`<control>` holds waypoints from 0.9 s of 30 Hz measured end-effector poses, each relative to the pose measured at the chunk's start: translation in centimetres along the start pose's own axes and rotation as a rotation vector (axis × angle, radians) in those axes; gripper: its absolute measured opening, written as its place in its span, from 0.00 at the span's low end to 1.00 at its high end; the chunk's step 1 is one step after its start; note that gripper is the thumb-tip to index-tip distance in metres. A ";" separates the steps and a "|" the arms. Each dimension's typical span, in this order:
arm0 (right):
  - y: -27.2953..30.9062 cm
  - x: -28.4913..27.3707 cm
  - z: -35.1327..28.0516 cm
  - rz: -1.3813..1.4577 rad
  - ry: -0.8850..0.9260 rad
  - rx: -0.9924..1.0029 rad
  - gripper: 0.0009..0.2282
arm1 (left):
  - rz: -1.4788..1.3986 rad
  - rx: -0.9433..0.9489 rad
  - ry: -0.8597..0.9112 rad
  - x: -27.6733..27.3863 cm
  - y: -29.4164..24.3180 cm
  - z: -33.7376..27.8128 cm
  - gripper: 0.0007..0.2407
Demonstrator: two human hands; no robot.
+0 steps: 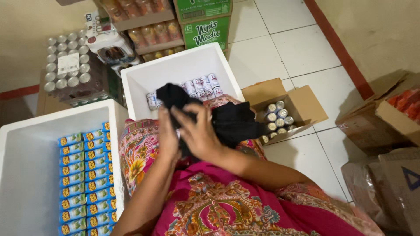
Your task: The person wipes individual beverage cans with a black cloth and arranges them into rows inside a white foam container.
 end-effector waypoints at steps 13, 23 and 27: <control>-0.3 -1.8 1.8 0.066 0.002 0.048 0.23 | -0.245 -0.054 -0.004 2.2 -3.1 -0.7 0.21; -5.2 -2.0 2.8 0.127 0.042 0.088 0.15 | -0.239 -0.021 0.086 2.7 1.3 -1.2 0.14; -4.5 -2.4 2.5 0.055 -0.015 0.101 0.16 | -0.342 -0.078 0.070 2.9 2.8 -2.1 0.14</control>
Point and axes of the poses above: each hand's wrist, its own z-axis towards the middle knuckle, its own x-axis out of the palm, y = z × x, the point moved 6 cm from there along z, towards the middle knuckle, and after that the axes turned 6 degrees about -z, right-handed, at the moved point
